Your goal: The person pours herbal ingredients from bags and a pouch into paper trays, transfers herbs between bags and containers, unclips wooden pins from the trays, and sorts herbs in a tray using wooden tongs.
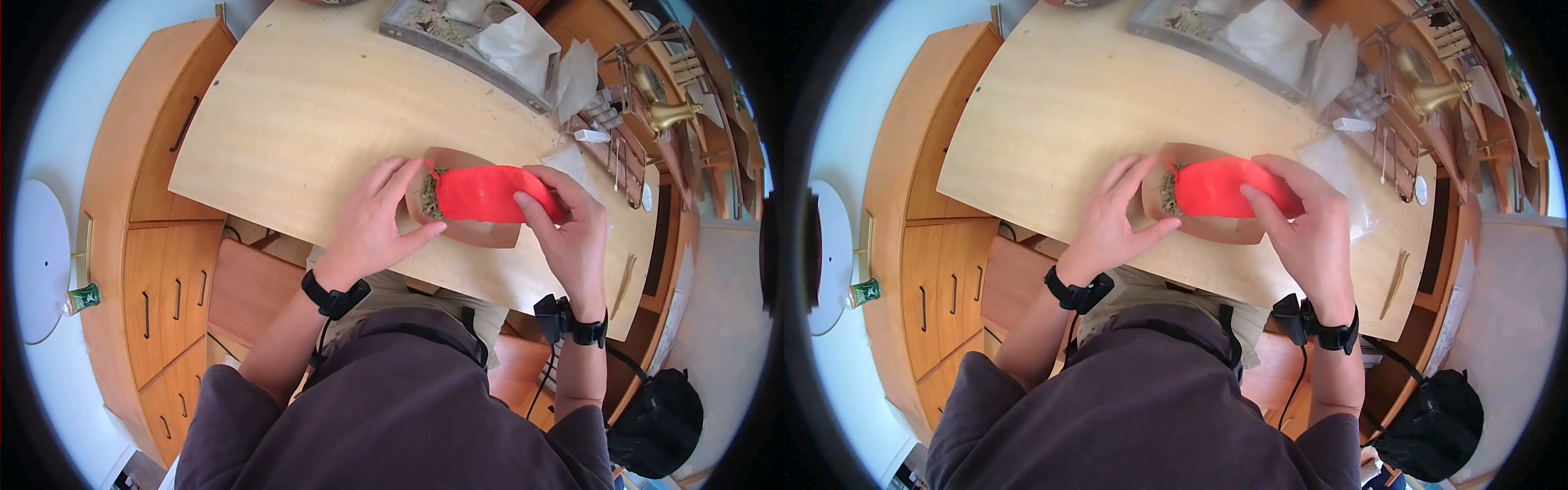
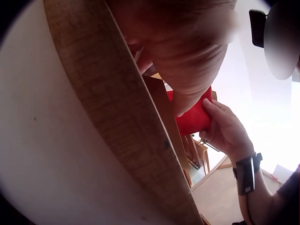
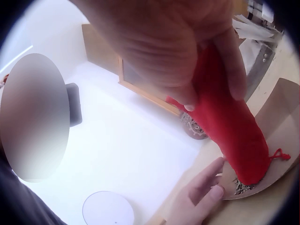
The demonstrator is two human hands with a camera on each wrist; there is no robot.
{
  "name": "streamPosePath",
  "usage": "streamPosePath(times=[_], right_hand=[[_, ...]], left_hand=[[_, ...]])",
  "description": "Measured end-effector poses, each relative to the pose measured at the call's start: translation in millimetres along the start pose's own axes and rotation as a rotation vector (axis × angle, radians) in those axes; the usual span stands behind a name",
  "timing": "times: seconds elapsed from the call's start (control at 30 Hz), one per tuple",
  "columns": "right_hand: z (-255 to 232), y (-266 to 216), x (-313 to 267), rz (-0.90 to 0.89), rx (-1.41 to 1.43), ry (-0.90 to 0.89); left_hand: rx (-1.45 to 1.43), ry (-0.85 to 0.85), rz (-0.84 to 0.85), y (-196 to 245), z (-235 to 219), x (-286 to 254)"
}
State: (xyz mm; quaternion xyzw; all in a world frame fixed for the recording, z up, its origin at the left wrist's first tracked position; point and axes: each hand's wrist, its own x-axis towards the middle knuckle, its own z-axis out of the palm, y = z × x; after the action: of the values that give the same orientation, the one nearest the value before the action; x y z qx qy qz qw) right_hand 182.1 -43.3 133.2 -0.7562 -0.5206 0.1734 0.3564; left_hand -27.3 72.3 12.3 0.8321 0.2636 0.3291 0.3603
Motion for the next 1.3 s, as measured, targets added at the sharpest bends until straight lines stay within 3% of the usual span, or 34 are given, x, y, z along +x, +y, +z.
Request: streamPosePath(times=[0.27, 0.4, 0.47, 0.6, 0.67, 0.77, 0.87, 0.97, 1.1, 1.17, 1.3], right_hand=[[-5.3, -8.1, -2.4, -0.064, -0.063, 0.081], [-11.0, -5.8, -3.6, -0.015, -0.011, 0.112], [-11.0, -2.5, -3.9, -0.145, -0.089, 0.131], [-18.2, -14.0, -3.3, -0.133, -0.104, 0.174], [-18.6, -12.1, -3.1, -0.252, -0.189, 0.145], [-23.4, -18.3, -3.6, -0.171, -0.132, 0.195], [-19.9, -18.9, -4.6, -0.244, -0.189, 0.164], [-29.1, -20.6, -3.6, -0.178, -0.205, 0.221], [-30.3, -20.6, -5.7, -0.195, -0.235, 0.164], [-36.1, -22.9, -5.4, -0.150, -0.231, 0.234], [-34.7, -28.3, -8.0, -0.173, -0.240, 0.150]], left_hand=[[0.009, -0.005, -0.010, 2.3, -1.5, 1.3], [0.018, -0.007, -0.008, 3.6, -2.5, 1.5], [0.002, -0.007, -0.025, 5.2, -3.2, 1.7], [0.015, -0.010, -0.033, 5.5, -3.4, 0.9], [0.004, -0.017, -0.038, 5.4, -2.8, 1.9], [0.019, -0.016, -0.028, 6.0, -4.1, 1.3], [0.006, -0.017, -0.031, 6.4, -3.3, 2.0], [0.005, -0.026, -0.045, 7.4, -4.4, 2.3], [-0.007, -0.025, -0.047, 6.5, -2.4, 3.3], [-0.002, -0.037, -0.058, 6.6, -3.8, 2.4], [0.017, -0.017, -0.017, 3.3, -1.2, 2.5]])
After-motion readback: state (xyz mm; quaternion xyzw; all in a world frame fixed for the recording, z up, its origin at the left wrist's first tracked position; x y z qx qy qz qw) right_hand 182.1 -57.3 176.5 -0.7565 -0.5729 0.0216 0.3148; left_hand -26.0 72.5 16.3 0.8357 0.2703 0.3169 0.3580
